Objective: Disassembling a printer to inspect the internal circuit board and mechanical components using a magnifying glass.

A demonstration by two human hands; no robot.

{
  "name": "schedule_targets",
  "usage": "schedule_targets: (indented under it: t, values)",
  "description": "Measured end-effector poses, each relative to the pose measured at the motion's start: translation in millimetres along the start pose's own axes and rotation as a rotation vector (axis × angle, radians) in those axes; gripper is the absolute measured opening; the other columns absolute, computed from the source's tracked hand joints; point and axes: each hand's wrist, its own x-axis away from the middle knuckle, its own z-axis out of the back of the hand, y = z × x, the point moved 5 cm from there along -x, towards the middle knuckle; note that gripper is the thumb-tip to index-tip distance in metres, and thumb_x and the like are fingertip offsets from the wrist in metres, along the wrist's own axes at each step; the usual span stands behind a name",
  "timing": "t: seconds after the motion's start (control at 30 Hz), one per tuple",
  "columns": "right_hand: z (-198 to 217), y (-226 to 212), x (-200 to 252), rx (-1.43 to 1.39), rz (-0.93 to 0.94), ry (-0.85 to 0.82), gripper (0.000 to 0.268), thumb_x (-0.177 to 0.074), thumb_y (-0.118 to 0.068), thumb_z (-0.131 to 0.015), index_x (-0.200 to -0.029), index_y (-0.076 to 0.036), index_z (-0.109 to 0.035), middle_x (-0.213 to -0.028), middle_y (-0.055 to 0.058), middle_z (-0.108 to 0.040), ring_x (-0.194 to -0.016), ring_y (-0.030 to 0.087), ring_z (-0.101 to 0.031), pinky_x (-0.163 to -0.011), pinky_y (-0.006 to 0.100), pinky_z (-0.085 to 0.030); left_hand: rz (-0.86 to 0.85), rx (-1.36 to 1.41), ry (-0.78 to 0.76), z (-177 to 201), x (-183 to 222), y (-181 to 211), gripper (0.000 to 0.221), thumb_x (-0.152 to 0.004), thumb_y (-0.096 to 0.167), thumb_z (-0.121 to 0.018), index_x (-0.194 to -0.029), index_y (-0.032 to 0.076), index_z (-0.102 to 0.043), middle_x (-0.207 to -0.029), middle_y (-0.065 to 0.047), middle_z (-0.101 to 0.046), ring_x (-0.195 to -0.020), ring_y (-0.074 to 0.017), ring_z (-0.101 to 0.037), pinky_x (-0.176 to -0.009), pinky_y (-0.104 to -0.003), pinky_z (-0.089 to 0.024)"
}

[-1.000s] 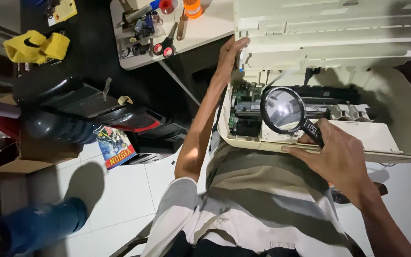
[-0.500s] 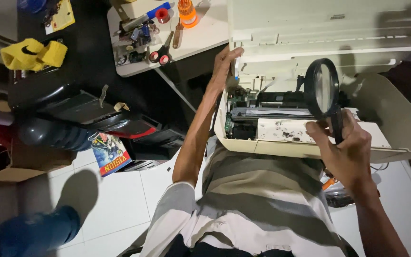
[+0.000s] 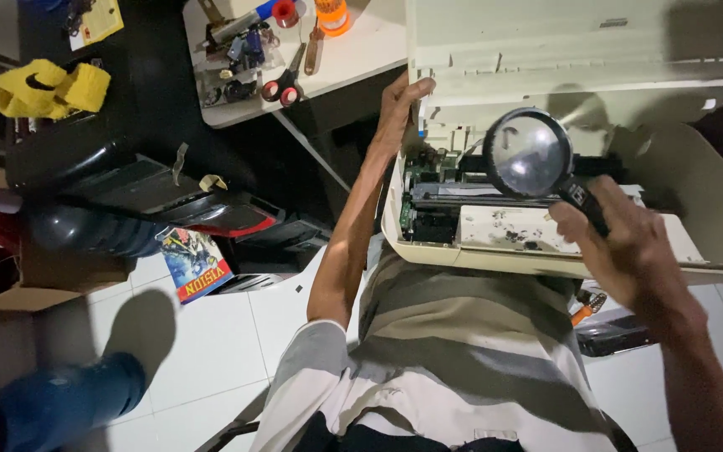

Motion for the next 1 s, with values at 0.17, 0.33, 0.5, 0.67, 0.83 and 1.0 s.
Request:
schedule_targets:
  t: [0.17, 0.33, 0.5, 0.67, 0.83, 1.0]
  values:
    - [6, -17, -42, 0.209, 0.121, -0.159, 0.051, -0.093, -0.036, -0.065, -0.134, -0.007, -0.057, -0.118, 0.015, -0.070, -0.087, 0.029, -0.072, -0.059, 0.042, -0.059, -0.019, -0.019, -0.006, -4, 3, 11, 0.042, -0.089, 0.037, -0.077, -0.121, 0.009, -0.076, -0.110, 0.000, -0.072, -0.106, -0.0139, -0.061, -0.095, -0.035, -0.048]
    - [-6, -10, -75, 0.412, 0.155, -0.337, 0.068, -0.089, -0.069, -0.041, -0.143, -0.030, -0.057, -0.142, 0.007, -0.064, -0.121, 0.031, -0.068, -0.092, 0.069, -0.056, 0.005, 0.038, -0.023, -7, 3, 11, 0.041, -0.089, 0.033, -0.078, -0.121, 0.008, -0.076, -0.107, 0.000, -0.074, -0.100, -0.0153, -0.063, -0.087, -0.034, -0.050]
    - [-15, -23, -75, 0.604, 0.460, -0.272, 0.066, -0.092, -0.065, -0.044, -0.145, -0.027, -0.055, -0.123, -0.001, -0.073, -0.093, 0.016, -0.079, -0.049, 0.033, -0.069, 0.015, -0.057, 0.001, -3, 0, 4, 0.047, -0.088, 0.040, -0.075, -0.123, 0.009, -0.076, -0.114, -0.002, -0.076, -0.109, -0.0158, -0.064, -0.099, -0.037, -0.049]
    - [-27, -13, -61, 0.499, 0.511, -0.245, 0.064, -0.093, -0.063, -0.046, -0.140, -0.021, -0.058, -0.123, 0.004, -0.074, -0.107, 0.021, -0.075, -0.070, 0.038, -0.066, 0.017, -0.045, 0.012, -4, 4, 9, 0.042, -0.089, 0.039, -0.075, -0.119, 0.010, -0.077, -0.110, 0.002, -0.073, -0.104, -0.0136, -0.062, -0.096, -0.035, -0.046]
    - [-22, -32, -50, 0.478, 0.532, -0.271, 0.056, -0.097, -0.060, -0.042, -0.134, -0.022, -0.059, -0.107, 0.001, -0.075, -0.092, 0.016, -0.075, -0.043, 0.032, -0.060, -0.015, -0.050, -0.007, -13, 12, 20, 0.043, -0.090, 0.039, -0.073, -0.124, 0.011, -0.075, -0.117, -0.001, -0.074, -0.110, -0.0153, -0.063, -0.101, -0.037, -0.047]
    - [-8, -50, -41, 0.397, 0.781, -0.010, 0.041, -0.098, -0.045, -0.064, -0.120, -0.010, -0.068, -0.096, 0.005, -0.075, -0.087, 0.019, -0.075, -0.065, 0.035, -0.062, 0.007, 0.002, -0.017, -19, 14, 27, 0.035, -0.090, 0.036, -0.071, -0.114, 0.011, -0.075, -0.103, 0.003, -0.070, -0.098, -0.0136, -0.061, -0.085, -0.032, -0.048]
